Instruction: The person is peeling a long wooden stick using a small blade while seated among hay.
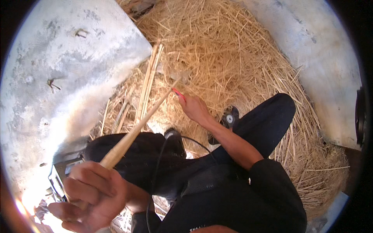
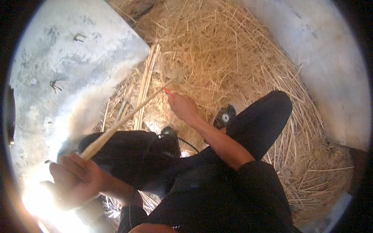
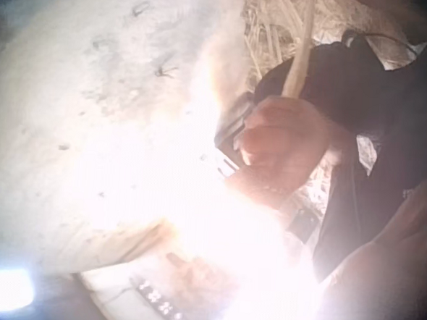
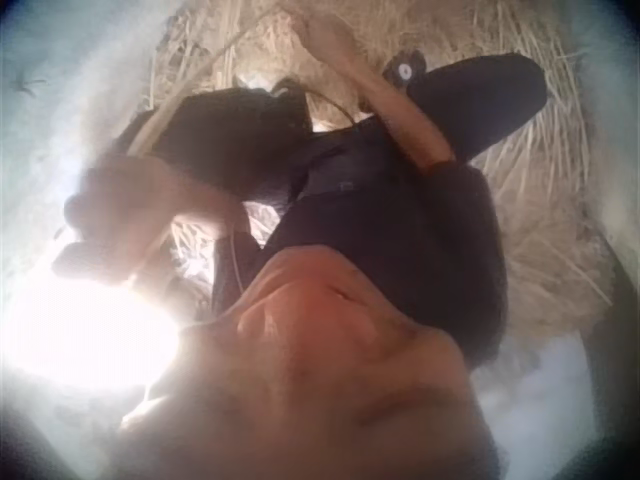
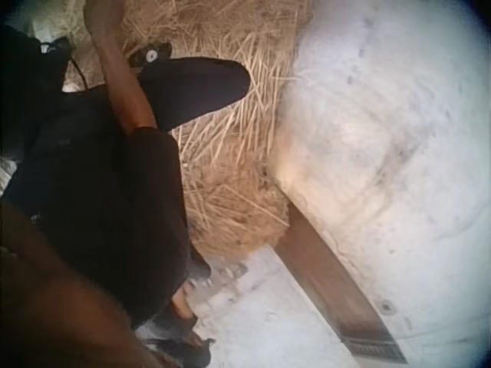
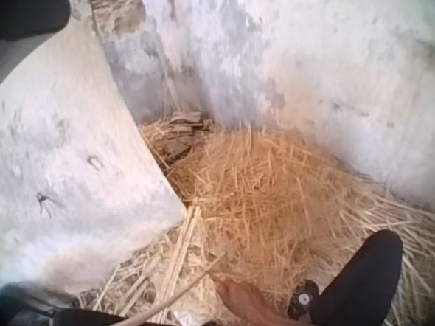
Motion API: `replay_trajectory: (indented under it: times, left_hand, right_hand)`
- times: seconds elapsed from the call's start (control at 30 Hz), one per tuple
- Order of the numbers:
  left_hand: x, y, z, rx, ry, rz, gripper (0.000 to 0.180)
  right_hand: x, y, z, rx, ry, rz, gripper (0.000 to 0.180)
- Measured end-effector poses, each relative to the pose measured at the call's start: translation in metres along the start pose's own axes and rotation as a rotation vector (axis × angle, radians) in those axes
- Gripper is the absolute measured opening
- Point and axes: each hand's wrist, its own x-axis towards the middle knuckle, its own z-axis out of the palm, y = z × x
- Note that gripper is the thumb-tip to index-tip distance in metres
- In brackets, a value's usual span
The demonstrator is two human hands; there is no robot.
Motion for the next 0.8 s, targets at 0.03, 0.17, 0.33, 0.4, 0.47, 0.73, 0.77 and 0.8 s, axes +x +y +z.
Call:
replay_trajectory:
  times: [0.03, 0.17, 0.33, 0.4, 0.47, 0.73, 0.77, 0.8]
  left_hand:
    - [-0.001, -0.003, -0.002, 0.004, 0.030, 0.004, 0.035]
    - [-0.005, -0.005, 0.007, 0.461, 0.611, 0.072, 0.036]
    - [-0.005, -0.002, -0.014, -0.070, 0.171, 0.050, 0.038]
    - [-0.008, -0.003, -0.013, 0.109, 0.333, 0.070, 0.038]
    - [-0.007, -0.005, 0.003, 0.511, 0.586, 0.117, 0.038]
    - [-0.002, 0.002, -0.004, 0.166, 0.157, 0.047, 0.034]
    - [-0.006, 0.001, -0.004, 0.180, 0.173, 0.011, 0.034]
    - [-0.007, 0.002, -0.006, 0.176, 0.199, 0.017, 0.034]
  right_hand:
    - [-0.009, -0.010, -0.004, 0.043, -0.008, -0.004, 0.035]
    - [-0.015, -0.042, -0.034, 0.211, 0.090, -0.244, 0.032]
    - [0.008, 0.034, 0.010, -0.163, 0.083, -0.038, 0.031]
    - [0.008, 0.007, 0.002, -0.068, 0.040, -0.020, 0.029]
    - [0.002, -0.024, -0.016, 0.030, 0.045, -0.066, 0.030]
    - [0.017, 0.041, 0.014, -0.087, 0.000, 0.029, 0.040]
    - [0.007, 0.021, 0.005, -0.040, -0.047, 0.051, 0.041]
    - [0.008, 0.000, -0.010, 0.001, -0.069, 0.058, 0.041]
